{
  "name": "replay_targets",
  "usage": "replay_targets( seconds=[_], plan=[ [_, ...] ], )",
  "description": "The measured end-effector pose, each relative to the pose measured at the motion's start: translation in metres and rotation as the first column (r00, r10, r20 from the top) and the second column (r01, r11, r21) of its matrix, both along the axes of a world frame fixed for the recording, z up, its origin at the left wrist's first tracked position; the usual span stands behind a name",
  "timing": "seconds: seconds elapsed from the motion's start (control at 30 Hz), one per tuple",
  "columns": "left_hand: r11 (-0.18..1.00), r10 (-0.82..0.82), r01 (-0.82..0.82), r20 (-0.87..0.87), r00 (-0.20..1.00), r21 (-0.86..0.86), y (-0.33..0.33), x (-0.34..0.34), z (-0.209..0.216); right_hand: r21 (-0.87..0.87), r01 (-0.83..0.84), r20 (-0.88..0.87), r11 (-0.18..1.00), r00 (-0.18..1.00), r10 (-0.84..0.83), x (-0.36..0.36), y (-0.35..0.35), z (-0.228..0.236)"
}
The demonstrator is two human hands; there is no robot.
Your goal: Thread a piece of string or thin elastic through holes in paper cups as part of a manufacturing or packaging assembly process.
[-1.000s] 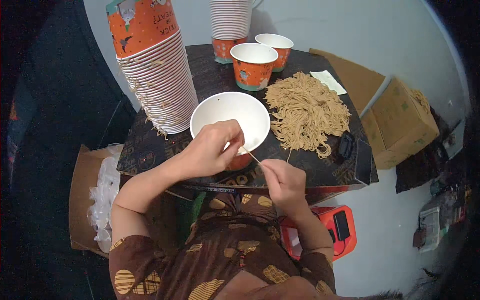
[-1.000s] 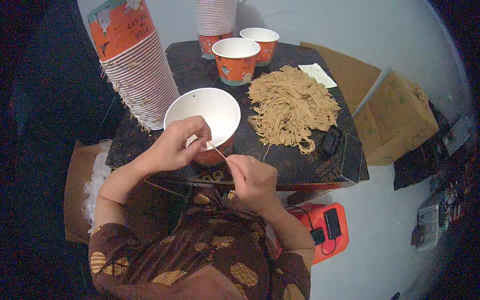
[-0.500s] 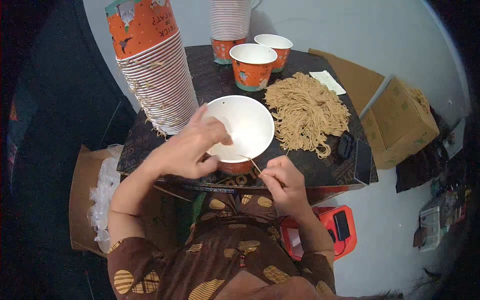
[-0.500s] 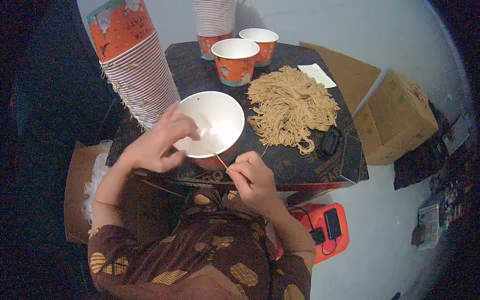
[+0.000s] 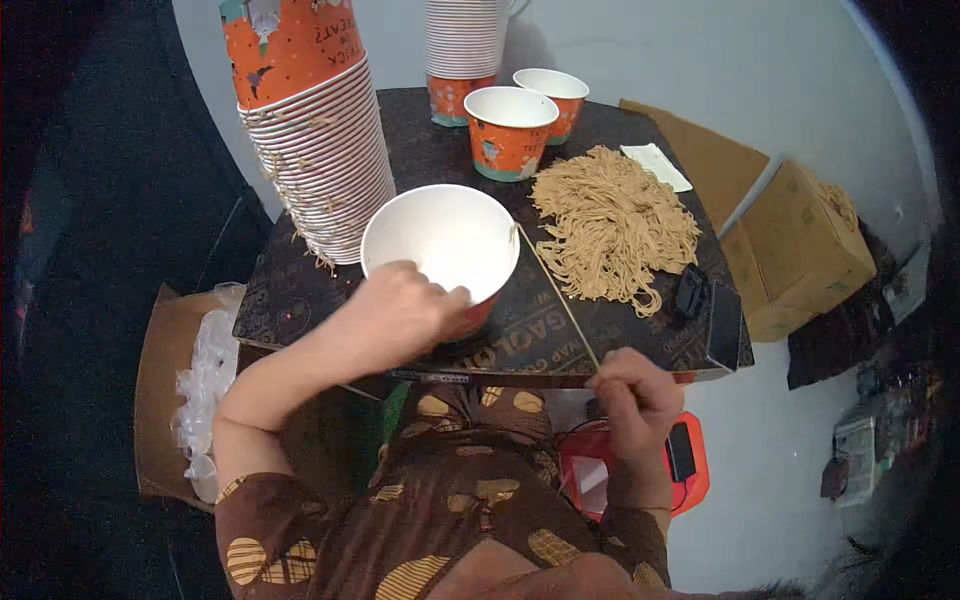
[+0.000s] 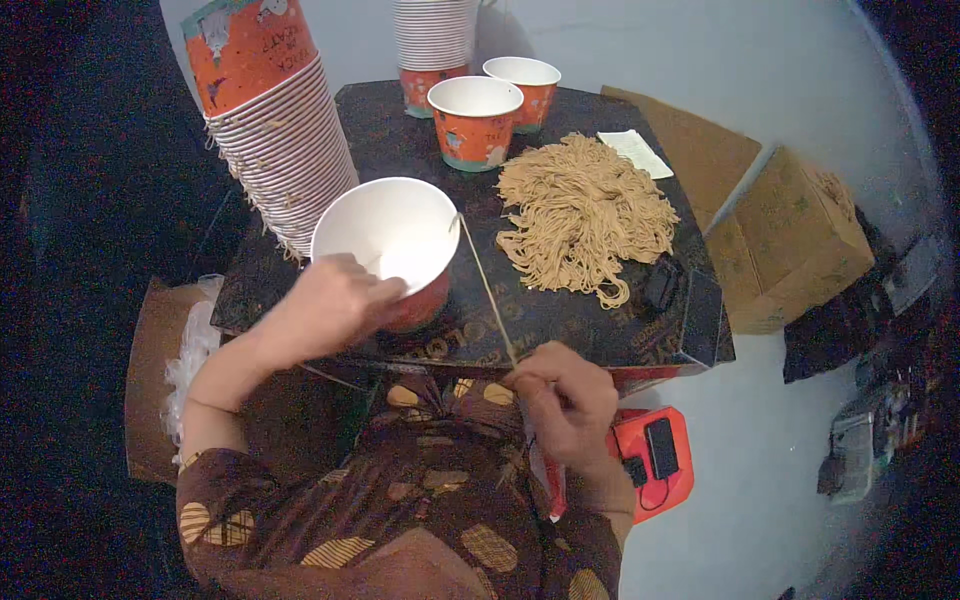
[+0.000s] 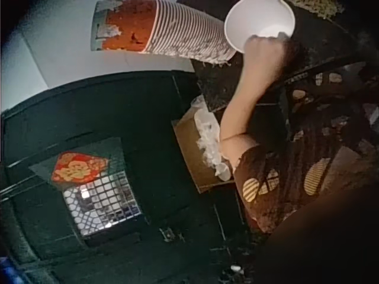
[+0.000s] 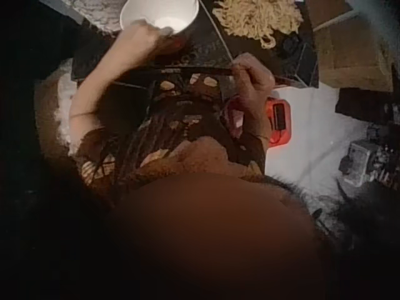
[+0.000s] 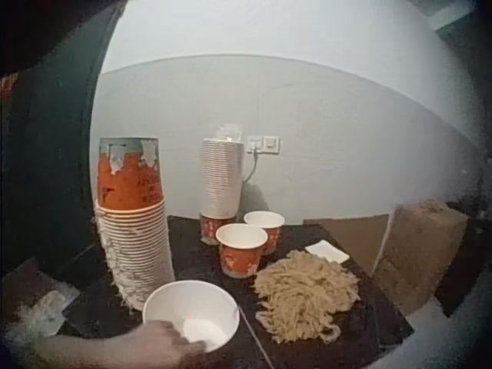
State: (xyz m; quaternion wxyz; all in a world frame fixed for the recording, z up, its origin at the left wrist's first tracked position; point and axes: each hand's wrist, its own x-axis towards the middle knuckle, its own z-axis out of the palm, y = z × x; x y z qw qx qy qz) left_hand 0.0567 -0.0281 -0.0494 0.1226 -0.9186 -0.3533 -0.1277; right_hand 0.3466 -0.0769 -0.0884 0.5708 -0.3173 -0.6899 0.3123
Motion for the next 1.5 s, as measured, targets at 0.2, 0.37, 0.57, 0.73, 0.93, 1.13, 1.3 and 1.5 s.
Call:
replay_targets(
  seconds=[0.2, 0.37, 0.57, 0.73, 0.93, 1.13, 1.3, 1.5],
  plan=[
    [0.963, 0.266, -0.258, 0.153, 0.952, -0.075, 0.009, 0.07, -0.006, 0.197, -0.299, 0.19, 0.934, 0.946, 0.263, -0.026, -0.009, 0.002],
    [0.999, 0.039, -0.041, 0.431, 0.902, -0.004, 0.018, 0.071, -0.006, 0.112, -0.163, 0.062, 0.98, 0.986, 0.157, -0.034, -0.002, -0.006],
    [0.993, -0.083, 0.115, 0.759, 0.646, 0.011, -0.015, 0.042, -0.017, -0.356, -0.365, -0.511, 0.86, 0.847, 0.148, -0.035, 0.016, -0.021],
    [0.901, 0.126, 0.292, 0.839, 0.529, -0.319, -0.041, 0.045, -0.048, -0.316, -0.465, -0.646, 0.827, 0.744, 0.171, -0.043, 0.024, -0.031],
    [0.863, 0.248, 0.293, 0.85, 0.465, -0.412, -0.047, 0.056, -0.066, -0.328, -0.465, -0.627, 0.822, 0.758, 0.179, -0.047, 0.021, -0.039],
    [0.853, 0.219, 0.272, 0.78, 0.586, -0.445, -0.052, 0.042, -0.058, 0.251, 0.336, 0.14, 0.908, 0.915, -0.378, -0.037, 0.025, -0.053],
    [0.877, 0.107, 0.301, 0.761, 0.64, -0.376, -0.053, 0.037, -0.054, -0.003, -0.217, 0.263, 0.976, 0.942, 0.21, -0.047, 0.006, -0.048],
    [0.933, -0.022, 0.273, 0.715, 0.699, -0.237, -0.048, 0.011, -0.035, -0.008, -0.179, 0.255, 0.984, 0.951, 0.175, -0.042, 0.011, -0.042]
  ],
)
